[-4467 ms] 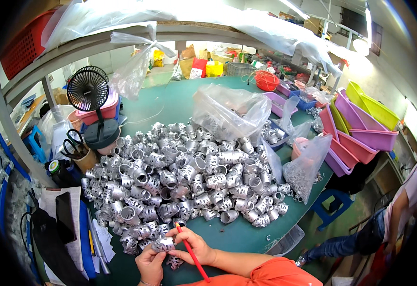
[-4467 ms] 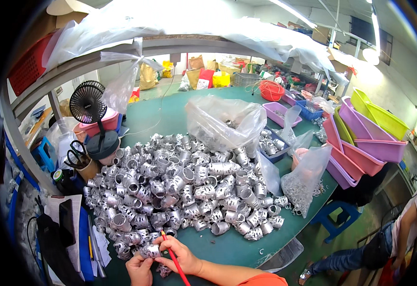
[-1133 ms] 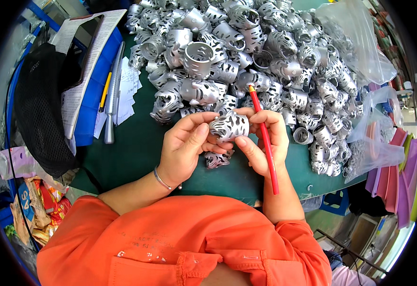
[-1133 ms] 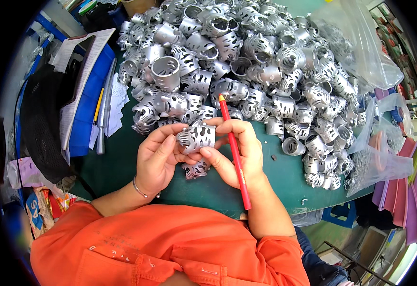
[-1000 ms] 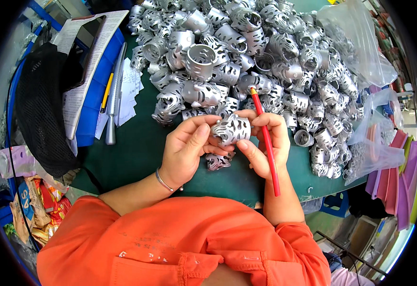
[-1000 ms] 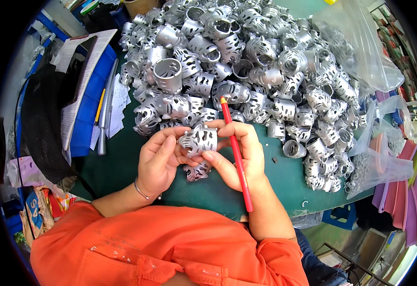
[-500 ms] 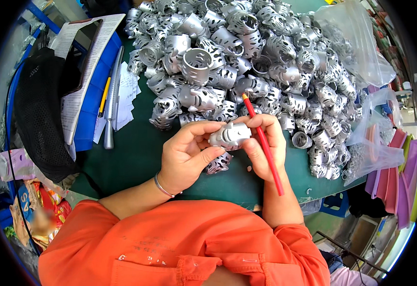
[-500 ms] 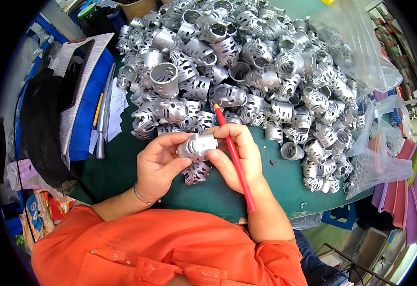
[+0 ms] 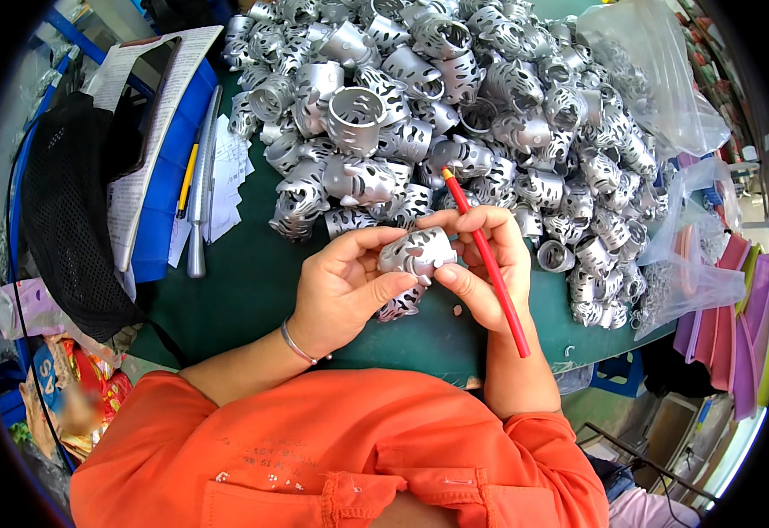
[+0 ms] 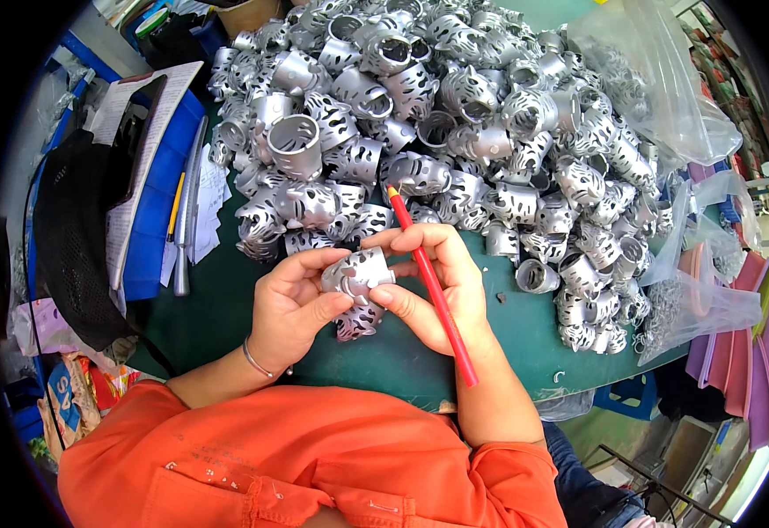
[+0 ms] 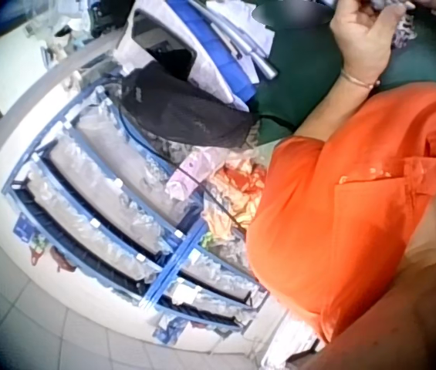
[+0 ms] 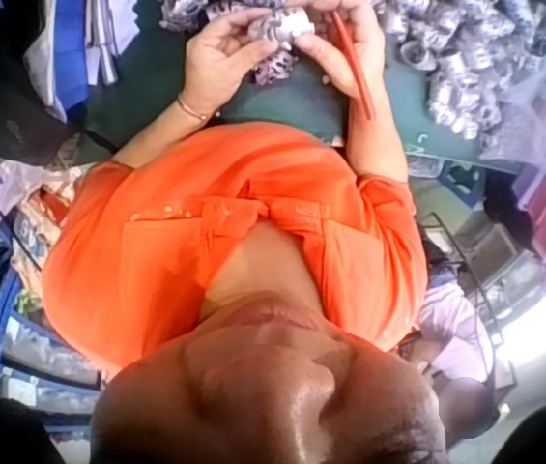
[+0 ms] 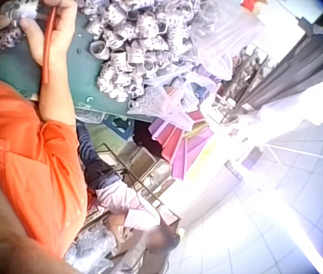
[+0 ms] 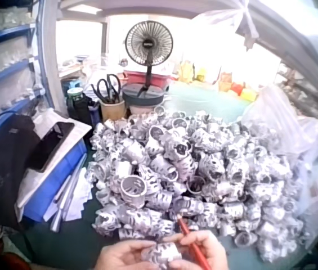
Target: The person picks up small, silver, cylindrical metal parts from a large pile on a green table. Using a red pencil-like tool, the person scrapes the edges and surfaces of each part. After working on a part, the person places it back onto the pile and picks up another one to repeat the process.
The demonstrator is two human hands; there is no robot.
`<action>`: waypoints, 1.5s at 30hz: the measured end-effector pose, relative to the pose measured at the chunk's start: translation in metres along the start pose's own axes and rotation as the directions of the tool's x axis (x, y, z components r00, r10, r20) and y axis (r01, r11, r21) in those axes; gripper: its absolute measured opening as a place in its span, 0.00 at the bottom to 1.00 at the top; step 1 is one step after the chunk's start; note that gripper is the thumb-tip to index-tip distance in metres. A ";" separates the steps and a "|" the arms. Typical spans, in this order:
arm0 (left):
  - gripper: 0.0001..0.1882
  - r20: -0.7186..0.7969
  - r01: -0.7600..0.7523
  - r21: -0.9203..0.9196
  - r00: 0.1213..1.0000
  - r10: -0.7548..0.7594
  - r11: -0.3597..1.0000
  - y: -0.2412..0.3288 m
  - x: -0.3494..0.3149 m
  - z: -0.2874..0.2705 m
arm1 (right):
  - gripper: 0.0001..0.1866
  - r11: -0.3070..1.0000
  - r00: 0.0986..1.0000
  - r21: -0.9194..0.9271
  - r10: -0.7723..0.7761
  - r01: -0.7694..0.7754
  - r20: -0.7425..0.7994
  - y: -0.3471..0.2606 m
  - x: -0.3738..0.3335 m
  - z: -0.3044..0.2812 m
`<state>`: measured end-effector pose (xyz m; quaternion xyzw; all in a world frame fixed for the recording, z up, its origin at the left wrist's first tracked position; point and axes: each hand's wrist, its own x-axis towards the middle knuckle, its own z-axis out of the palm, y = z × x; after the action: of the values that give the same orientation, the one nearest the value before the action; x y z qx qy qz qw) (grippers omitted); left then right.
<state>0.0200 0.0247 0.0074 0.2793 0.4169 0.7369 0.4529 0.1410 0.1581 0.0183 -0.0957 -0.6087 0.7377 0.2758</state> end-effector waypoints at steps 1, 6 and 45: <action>0.20 -0.003 -0.007 -0.004 1.000 0.007 1.000 0.000 0.000 0.001 | 0.20 1.000 1.000 -0.006 -0.021 0.021 0.015 0.000 0.000 0.000; 0.20 -0.073 -0.006 -0.044 0.997 0.003 0.999 -0.002 0.000 0.003 | 0.22 0.877 0.906 -0.408 -0.363 0.253 -0.217 -0.001 0.003 0.004; 0.22 -0.038 -0.121 0.143 0.991 0.128 0.982 -0.008 0.002 0.000 | 0.08 0.717 0.839 -0.552 -0.542 0.425 -0.058 -0.012 -0.007 0.006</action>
<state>0.0223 0.0288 0.0004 0.3189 0.4600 0.7389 0.3752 0.1478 0.1506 0.0294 -0.0821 -0.7541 0.4322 0.4876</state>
